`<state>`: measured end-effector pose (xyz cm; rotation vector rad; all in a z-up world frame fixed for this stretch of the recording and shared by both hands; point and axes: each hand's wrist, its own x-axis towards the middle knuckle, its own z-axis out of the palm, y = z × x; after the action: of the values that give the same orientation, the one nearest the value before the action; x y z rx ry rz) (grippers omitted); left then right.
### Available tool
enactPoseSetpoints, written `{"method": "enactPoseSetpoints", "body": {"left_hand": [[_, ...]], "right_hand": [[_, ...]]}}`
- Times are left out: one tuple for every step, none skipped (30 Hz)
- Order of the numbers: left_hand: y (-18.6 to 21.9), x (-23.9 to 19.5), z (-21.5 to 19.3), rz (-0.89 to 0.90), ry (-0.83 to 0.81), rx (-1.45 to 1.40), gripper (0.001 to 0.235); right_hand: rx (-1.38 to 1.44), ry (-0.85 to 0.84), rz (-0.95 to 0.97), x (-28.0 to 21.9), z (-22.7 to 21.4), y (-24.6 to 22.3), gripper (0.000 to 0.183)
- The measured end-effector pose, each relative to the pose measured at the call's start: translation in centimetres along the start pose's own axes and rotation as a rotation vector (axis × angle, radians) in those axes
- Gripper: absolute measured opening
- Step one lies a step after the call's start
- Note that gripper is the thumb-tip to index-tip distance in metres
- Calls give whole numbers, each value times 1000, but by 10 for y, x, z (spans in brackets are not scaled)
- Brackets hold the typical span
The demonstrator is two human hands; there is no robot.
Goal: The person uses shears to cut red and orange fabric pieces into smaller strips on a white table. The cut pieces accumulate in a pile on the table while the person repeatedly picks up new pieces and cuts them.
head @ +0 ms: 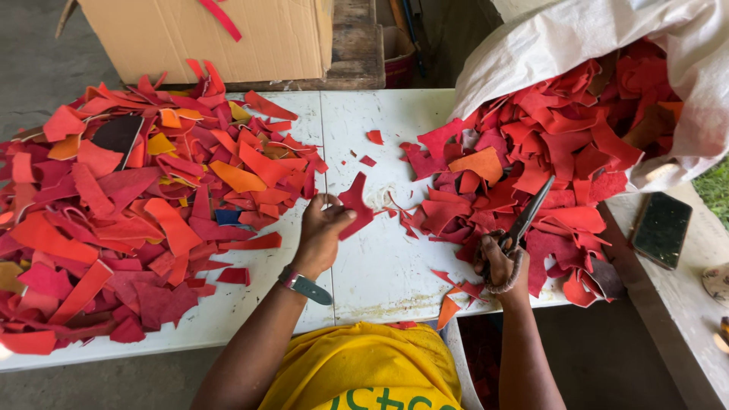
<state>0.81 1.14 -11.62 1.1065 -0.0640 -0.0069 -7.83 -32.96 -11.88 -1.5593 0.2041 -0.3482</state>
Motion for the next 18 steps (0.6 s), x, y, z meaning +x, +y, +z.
{"method": "enactPoseSetpoints", "body": {"left_hand": [[5,-4,6,5,0,26,31],[11,-8,11,24,-26,88,34],[17,-10,15,42,-52,150,37],[22,-13,19,55,-80,211,40],[26,-15,21,152,-114,297,36],[29,-16,23,246,-150,384,32],[31,-18,24,340,-187,471,30],[33,-20,25,338,-184,503,31],[35,-23,26,336,-182,536,33],[39,-22,29,346,-185,568,35],[44,-22,31,257,-181,552,42],[48,-26,33,164,-179,535,49],[52,-29,35,70,-177,518,57],[55,-32,36,67,-185,526,59],[57,-34,36,63,-193,535,62],[58,-36,36,57,-198,543,64],[59,-37,34,72,-172,592,65],[59,-37,32,88,-145,642,67]], "right_hand": [[10,6,0,-1,2,-2,26],[-17,13,6,-2,4,-3,25],[-44,21,12,-1,6,-5,25],[-74,32,22,-2,6,-6,25],[-94,32,14,-1,7,-6,23],[-114,34,9,-2,9,-5,22],[-134,36,3,-2,11,-4,21],[-159,3,0,-4,13,-2,23],[-183,-31,-3,-6,16,-1,25],[-203,-60,-19,-4,21,-1,27],[-171,-76,-18,-3,27,-2,27],[-140,-91,-14,-6,33,-1,27],[-109,-105,-10,-8,39,-1,27],[-111,-119,3,-10,42,-1,27],[-113,-133,16,-12,46,-2,27],[-117,-150,31,-14,48,-2,28],[-86,-171,37,-16,51,-3,26],[-56,-193,42,-18,54,-4,25]]}}
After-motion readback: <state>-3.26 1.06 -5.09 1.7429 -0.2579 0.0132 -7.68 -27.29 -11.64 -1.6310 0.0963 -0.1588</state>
